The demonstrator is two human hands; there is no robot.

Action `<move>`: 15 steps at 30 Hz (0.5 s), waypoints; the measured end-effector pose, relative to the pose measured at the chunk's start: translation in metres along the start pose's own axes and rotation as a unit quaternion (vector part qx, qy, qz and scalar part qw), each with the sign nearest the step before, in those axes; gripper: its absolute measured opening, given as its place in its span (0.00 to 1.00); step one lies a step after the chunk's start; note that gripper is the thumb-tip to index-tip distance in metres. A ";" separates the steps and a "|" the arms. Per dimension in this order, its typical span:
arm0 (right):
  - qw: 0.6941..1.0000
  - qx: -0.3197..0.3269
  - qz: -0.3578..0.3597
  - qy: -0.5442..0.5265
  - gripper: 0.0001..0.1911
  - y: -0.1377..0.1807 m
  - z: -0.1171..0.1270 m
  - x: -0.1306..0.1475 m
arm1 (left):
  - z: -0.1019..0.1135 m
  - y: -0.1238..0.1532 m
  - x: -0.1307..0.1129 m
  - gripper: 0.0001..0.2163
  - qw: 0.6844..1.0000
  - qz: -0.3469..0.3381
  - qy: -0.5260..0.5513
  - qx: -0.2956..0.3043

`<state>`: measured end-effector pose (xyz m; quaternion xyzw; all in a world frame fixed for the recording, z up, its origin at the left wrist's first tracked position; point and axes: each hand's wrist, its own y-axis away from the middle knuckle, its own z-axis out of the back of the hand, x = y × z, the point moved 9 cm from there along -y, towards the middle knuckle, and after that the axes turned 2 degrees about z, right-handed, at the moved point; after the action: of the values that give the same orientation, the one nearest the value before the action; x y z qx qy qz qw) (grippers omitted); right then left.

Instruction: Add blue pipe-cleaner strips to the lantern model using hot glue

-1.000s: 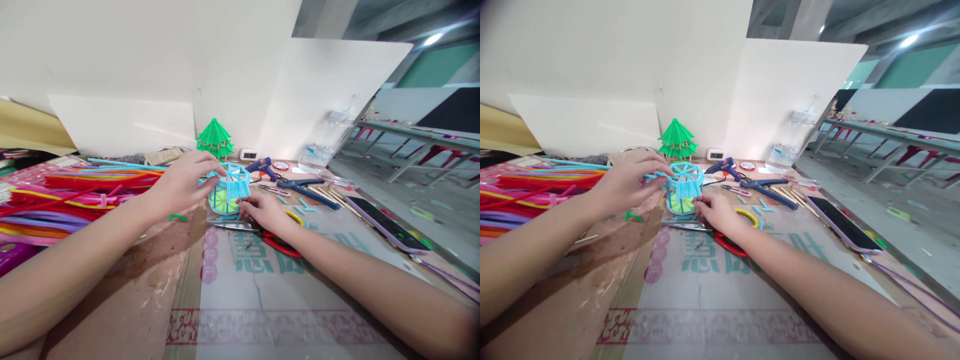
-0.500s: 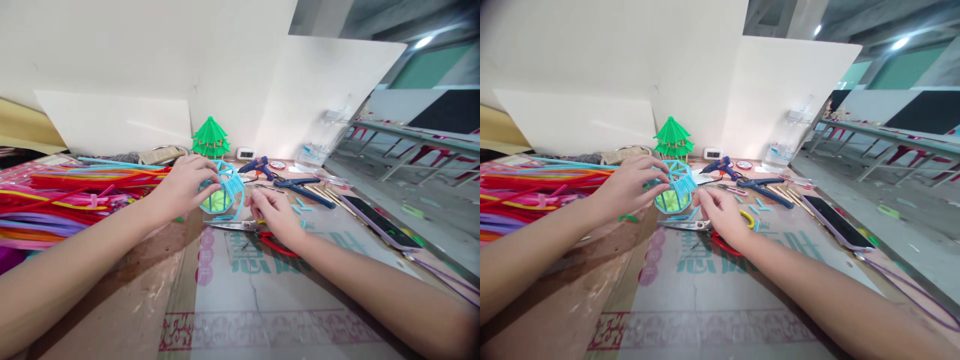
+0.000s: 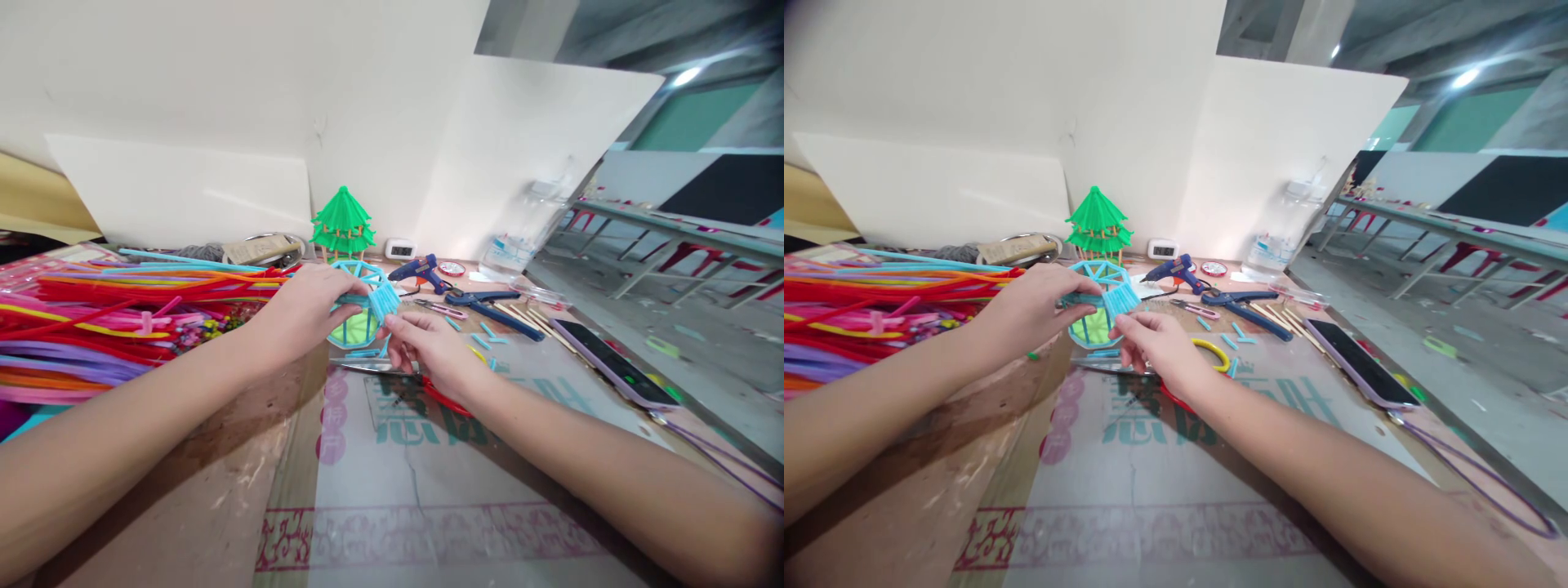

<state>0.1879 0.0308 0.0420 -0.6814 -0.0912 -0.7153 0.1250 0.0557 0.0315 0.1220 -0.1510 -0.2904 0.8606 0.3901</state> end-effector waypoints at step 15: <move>1.000 0.007 0.003 -0.019 0.16 0.002 -0.009 -0.001 | 0.000 0.003 -0.011 0.10 0.998 -0.062 -0.016 -0.013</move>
<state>0.1803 0.0259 0.0409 -0.6945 -0.0963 -0.7011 0.1297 0.0606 0.0214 0.1207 -0.1235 -0.3166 0.8334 0.4358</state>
